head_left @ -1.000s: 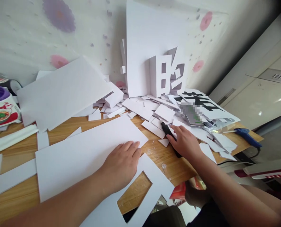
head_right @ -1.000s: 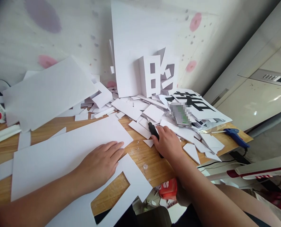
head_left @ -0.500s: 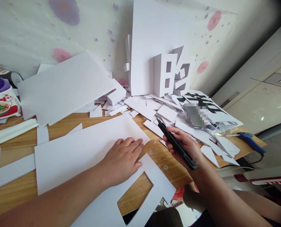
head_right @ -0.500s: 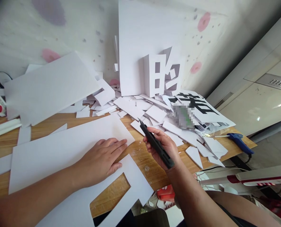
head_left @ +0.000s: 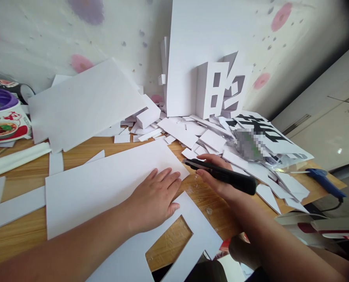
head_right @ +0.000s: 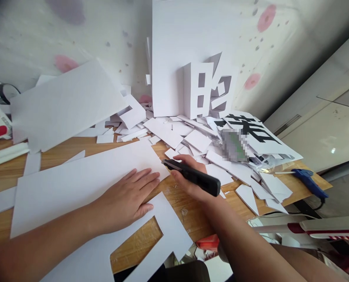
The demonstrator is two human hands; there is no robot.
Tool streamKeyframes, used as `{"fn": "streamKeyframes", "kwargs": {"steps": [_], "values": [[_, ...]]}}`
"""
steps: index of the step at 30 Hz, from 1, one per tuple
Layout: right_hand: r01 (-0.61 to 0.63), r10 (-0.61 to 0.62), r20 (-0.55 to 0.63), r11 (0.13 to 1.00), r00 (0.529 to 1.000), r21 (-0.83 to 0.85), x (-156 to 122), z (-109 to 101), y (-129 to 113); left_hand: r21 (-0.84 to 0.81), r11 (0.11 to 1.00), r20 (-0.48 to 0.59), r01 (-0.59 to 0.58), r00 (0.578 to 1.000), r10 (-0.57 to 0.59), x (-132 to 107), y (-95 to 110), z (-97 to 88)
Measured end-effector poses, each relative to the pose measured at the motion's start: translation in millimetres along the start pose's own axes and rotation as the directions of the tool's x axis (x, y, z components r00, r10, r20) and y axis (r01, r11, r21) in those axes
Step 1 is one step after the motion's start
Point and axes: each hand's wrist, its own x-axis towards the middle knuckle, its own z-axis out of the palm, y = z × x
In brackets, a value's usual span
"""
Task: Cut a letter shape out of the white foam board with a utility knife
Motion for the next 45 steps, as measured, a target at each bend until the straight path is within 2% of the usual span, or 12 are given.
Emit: {"fn": "streamKeyframes", "kwargs": {"steps": [1, 4, 17, 23, 29, 33, 45], "values": [[0.047, -0.044, 0.048, 0.996, 0.998, -0.073, 0.3, -1.0, 0.9, -0.006, 1.000, 0.013, 0.005, 1.000, -0.005, 0.0, -0.3, 0.5], [0.116, -0.105, 0.109, 0.988, 0.988, -0.104, 0.4, -3.6, 6.6, -0.009, 1.000, 0.027, 0.000, 1.000, 0.000, 0.4, -0.5, 0.8], [0.052, -0.042, 0.134, 0.996, 0.990, -0.078, 2.6, -3.7, 12.8, 0.021, 1.000, 0.019, -0.019, 1.000, 0.019, 1.3, 0.1, -1.8], [0.038, -0.027, 0.128, 0.995, 0.991, -0.090, 2.6, -1.2, 11.4, 0.018, 1.000, 0.054, -0.010, 0.999, 0.009, 0.9, 1.3, -3.8], [0.129, -0.099, 0.190, 0.980, 0.977, -0.150, 5.5, -1.5, 5.8, 0.027, 0.999, 0.034, -0.023, 0.999, 0.022, 2.7, 1.8, -5.9], [0.173, -0.127, 0.244, 0.969, 0.961, -0.176, 6.3, -2.0, 3.9, 0.028, 1.000, 0.059, -0.012, 0.998, 0.011, 3.2, 1.8, -7.2], [0.183, -0.143, 0.205, 0.965, 0.968, -0.189, -13.9, -12.0, 4.2, 0.025, 0.999, 0.074, 0.027, 0.997, -0.029, 4.6, 2.4, -6.7]]}}
